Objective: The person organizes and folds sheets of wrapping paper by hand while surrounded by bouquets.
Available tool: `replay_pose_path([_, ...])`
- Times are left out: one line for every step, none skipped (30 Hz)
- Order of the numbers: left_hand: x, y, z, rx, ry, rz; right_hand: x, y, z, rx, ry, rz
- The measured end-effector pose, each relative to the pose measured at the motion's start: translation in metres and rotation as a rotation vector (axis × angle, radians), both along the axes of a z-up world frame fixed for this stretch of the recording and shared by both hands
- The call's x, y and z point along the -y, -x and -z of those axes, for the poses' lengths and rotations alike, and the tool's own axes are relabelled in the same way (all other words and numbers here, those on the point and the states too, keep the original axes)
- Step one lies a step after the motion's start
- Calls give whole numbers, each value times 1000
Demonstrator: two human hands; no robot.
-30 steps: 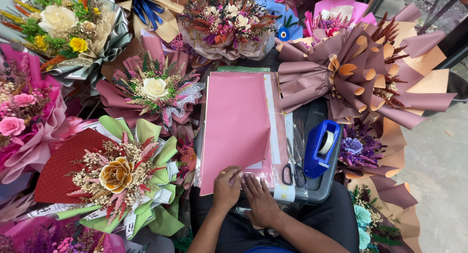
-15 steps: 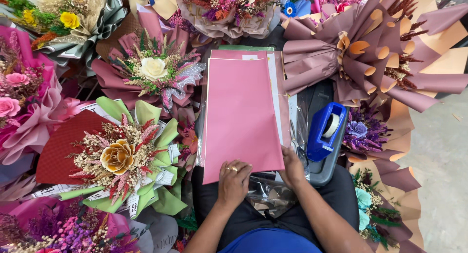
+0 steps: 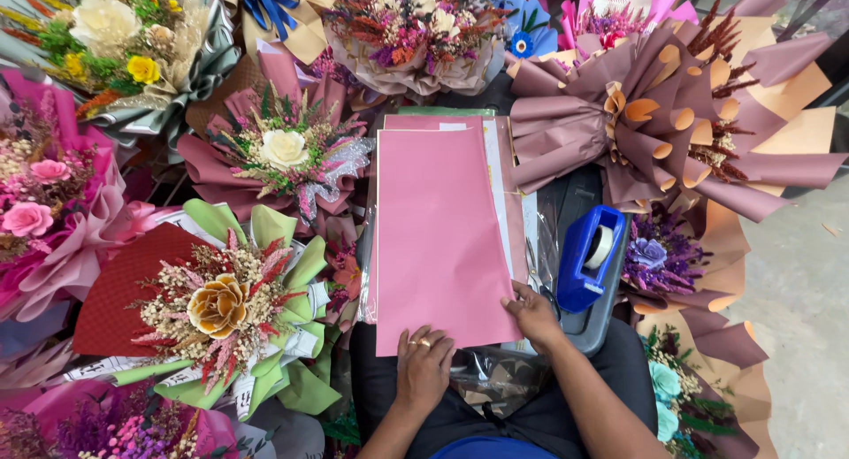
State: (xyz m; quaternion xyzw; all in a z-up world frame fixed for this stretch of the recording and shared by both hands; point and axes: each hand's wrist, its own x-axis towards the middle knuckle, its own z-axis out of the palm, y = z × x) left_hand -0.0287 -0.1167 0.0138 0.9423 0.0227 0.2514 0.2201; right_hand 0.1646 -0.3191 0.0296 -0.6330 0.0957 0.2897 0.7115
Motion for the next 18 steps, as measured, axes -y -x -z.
replay_pose_path([-2, -2, 1, 5, -3, -2, -2, -3, -5, 5, -3, -2])
replay_pose_path([-3, 0, 2, 10, 5, -19, -1, -2, -10, 29, 80, -15])
replay_pose_path([-4, 2, 4, 15, 14, -36, -1, 0, -14, 53, 164, -29])
replay_pose_path([-6, 2, 7, 20, 12, -37, 1, 0, -18, 59, 162, -30])
replay_pose_path([-8, 2, 11, 8, 18, -41, 4, 0, -23, 202, 439, -144])
replay_pose_path([-8, 4, 15, -8, 27, -45, 8, 3, -26, 343, 717, -257])
replay_pose_path([-8, 5, 14, -6, 27, -45, 10, 4, -26, 344, 718, -257])
replay_pose_path([-9, 6, 14, -53, 19, -31, 11, 4, -27, 401, 892, -332])
replay_pose_path([-10, 7, 13, -100, 11, -17, 12, 5, -27, 458, 1066, -407])
replay_pose_path([-9, 8, 15, -102, 12, -15, 13, 8, -32, 454, 1067, -406])
replay_pose_path([-8, 9, 18, -110, -7, -26, 13, 11, -36, 494, 1138, -433])
replay_pose_path([-9, 6, 19, -112, -29, -37, 12, 9, -42, 540, 1209, -457])
replay_pose_path([-11, 2, 19, -108, -30, -35, 11, 7, -46, 542, 1209, -452])
replay_pose_path([-11, 2, 19, -129, -29, -56, 12, 8, -48, 581, 1228, -452])
replay_pose_path([-11, 3, 20, -150, -28, -76, 12, 9, -51, 621, 1246, -452])
replay_pose_path([-12, 3, 20, -152, -25, -77, 13, 7, -51, 620, 1248, -454])
replay_pose_path([-14, 4, 21, -115, -56, -99, 14, 6, -51, 607, 1245, -436])
replay_pose_path([-17, 2, 21, -74, -89, -125, 14, 2, -52, 598, 1241, -416])
